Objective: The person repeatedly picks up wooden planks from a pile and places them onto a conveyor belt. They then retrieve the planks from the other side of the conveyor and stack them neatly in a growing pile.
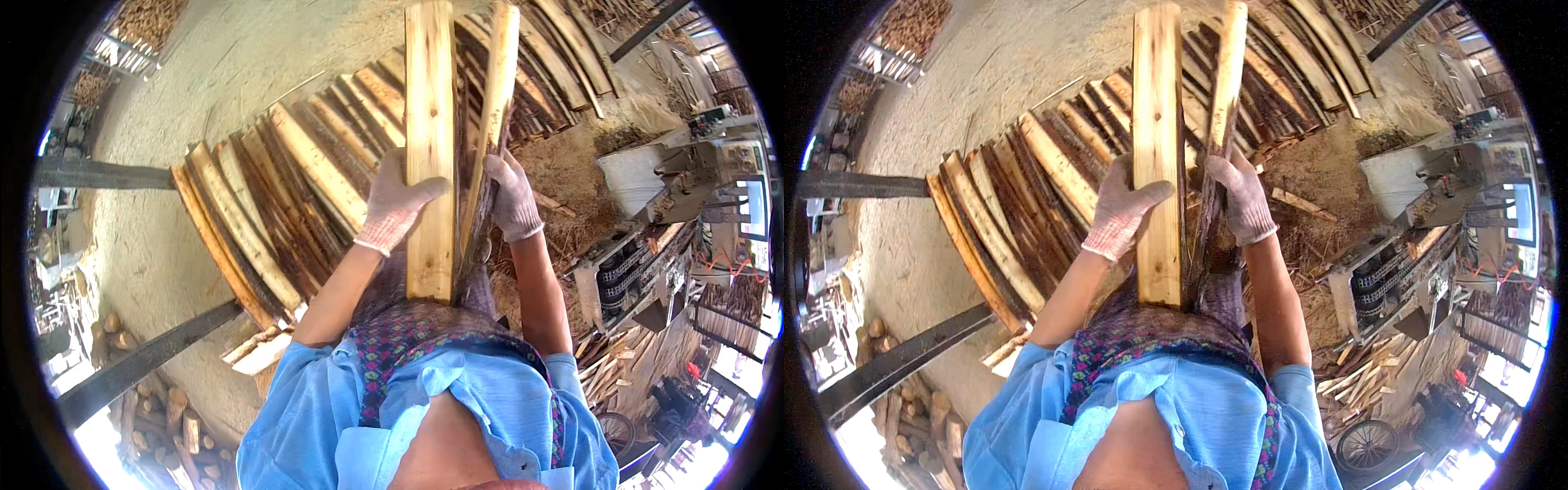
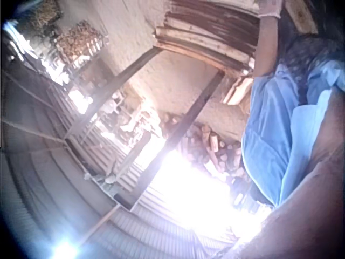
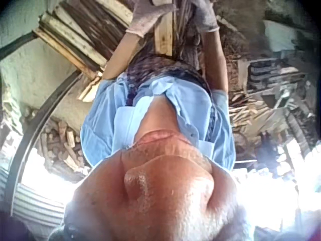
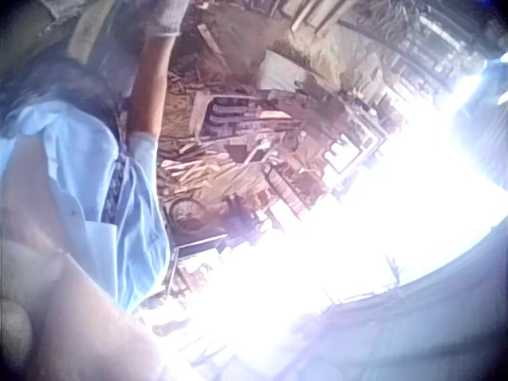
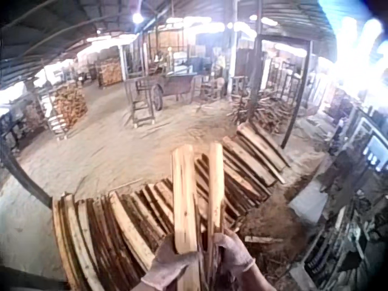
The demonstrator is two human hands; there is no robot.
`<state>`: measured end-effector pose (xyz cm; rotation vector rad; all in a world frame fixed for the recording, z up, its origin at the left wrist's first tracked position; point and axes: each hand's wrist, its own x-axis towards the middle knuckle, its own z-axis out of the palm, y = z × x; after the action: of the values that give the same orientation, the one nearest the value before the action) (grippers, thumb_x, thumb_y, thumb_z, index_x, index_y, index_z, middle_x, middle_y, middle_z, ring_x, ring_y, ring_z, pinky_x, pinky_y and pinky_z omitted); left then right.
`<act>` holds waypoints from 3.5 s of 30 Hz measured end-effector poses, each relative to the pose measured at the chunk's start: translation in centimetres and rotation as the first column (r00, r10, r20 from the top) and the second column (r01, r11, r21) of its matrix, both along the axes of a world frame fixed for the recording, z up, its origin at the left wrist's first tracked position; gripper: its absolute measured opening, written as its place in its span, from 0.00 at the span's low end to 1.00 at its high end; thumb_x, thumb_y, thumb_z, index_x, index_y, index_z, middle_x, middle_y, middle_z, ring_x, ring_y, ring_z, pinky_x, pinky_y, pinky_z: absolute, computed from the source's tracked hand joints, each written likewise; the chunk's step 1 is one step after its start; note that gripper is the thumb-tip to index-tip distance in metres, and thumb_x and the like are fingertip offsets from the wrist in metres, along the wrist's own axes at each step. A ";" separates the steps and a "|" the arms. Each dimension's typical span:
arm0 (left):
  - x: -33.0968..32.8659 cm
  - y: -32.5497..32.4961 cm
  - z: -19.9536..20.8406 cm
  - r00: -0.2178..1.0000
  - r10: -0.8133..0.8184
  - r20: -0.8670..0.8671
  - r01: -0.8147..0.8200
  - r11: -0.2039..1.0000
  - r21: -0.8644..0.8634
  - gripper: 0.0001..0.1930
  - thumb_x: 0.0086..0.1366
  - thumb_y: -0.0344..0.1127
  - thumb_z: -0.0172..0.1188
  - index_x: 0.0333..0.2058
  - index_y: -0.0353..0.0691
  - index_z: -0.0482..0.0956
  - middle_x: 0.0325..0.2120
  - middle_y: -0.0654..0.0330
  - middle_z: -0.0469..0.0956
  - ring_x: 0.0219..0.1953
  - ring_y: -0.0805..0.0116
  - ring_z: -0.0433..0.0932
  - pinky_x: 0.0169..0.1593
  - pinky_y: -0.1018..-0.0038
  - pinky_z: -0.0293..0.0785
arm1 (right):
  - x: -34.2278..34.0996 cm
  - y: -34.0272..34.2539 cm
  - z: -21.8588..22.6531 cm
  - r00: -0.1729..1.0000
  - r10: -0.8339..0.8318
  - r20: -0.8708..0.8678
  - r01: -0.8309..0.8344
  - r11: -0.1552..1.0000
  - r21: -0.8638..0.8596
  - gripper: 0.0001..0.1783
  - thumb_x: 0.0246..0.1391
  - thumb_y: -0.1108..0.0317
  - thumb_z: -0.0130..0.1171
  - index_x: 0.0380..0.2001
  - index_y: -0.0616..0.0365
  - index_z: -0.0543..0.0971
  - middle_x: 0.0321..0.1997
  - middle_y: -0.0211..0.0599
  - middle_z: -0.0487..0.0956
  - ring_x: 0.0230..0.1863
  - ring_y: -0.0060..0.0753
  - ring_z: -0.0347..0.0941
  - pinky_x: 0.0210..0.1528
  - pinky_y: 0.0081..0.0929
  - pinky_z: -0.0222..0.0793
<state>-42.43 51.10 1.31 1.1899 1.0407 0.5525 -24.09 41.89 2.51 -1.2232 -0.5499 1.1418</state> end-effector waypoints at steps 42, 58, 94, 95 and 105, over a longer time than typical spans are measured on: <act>20.1 -11.1 -4.0 0.806 -0.502 -0.314 0.587 0.750 0.305 0.30 0.71 0.34 0.59 0.68 0.30 0.63 0.56 0.48 0.76 0.55 0.64 0.75 0.60 0.70 0.69 | 52.8 -44.9 -2.8 0.434 -0.802 0.410 0.899 0.355 -0.257 0.45 0.48 0.36 0.72 0.51 0.70 0.78 0.42 0.47 0.83 0.37 0.38 0.82 0.40 0.36 0.79; 13.2 -13.6 -3.0 0.865 -0.119 -0.487 -0.011 0.967 -0.255 0.26 0.72 0.37 0.55 0.65 0.32 0.66 0.44 0.59 0.77 0.41 0.73 0.75 0.42 0.75 0.74 | 64.8 -40.5 -8.2 0.505 -0.438 0.744 0.863 0.243 -0.443 0.37 0.54 0.38 0.66 0.41 0.70 0.84 0.35 0.48 0.85 0.36 0.42 0.82 0.43 0.39 0.74; 18.3 -13.5 -4.4 0.838 -0.503 -0.210 0.434 0.849 -0.303 0.21 0.74 0.39 0.58 0.60 0.33 0.73 0.40 0.67 0.79 0.36 0.78 0.76 0.37 0.79 0.74 | 66.3 -41.5 -13.2 0.423 0.361 0.831 0.714 0.431 -0.551 0.34 0.69 0.45 0.51 0.73 0.43 0.62 0.69 0.45 0.72 0.68 0.44 0.69 0.68 0.46 0.66; 17.5 -13.3 -3.9 0.851 -0.486 -0.197 0.417 0.856 -0.306 0.20 0.74 0.39 0.59 0.59 0.34 0.74 0.39 0.68 0.78 0.35 0.79 0.75 0.37 0.80 0.73 | 65.5 -40.3 -12.9 0.410 0.341 0.846 0.719 0.449 -0.530 0.34 0.69 0.46 0.51 0.73 0.43 0.62 0.69 0.45 0.72 0.68 0.44 0.69 0.67 0.45 0.66; 1.7 -9.1 -7.2 0.924 -0.113 -0.366 0.155 0.984 0.088 0.32 0.70 0.43 0.61 0.66 0.31 0.66 0.56 0.51 0.77 0.58 0.61 0.76 0.63 0.68 0.69 | 56.5 -39.2 -8.6 0.334 -0.124 0.935 0.773 0.603 -0.196 0.32 0.69 0.52 0.54 0.71 0.50 0.65 0.67 0.46 0.73 0.67 0.44 0.70 0.66 0.40 0.70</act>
<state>-40.78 42.03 -5.85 1.4905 1.2369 0.2935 32.46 2.65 -6.09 -2.4279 -0.4406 -0.0058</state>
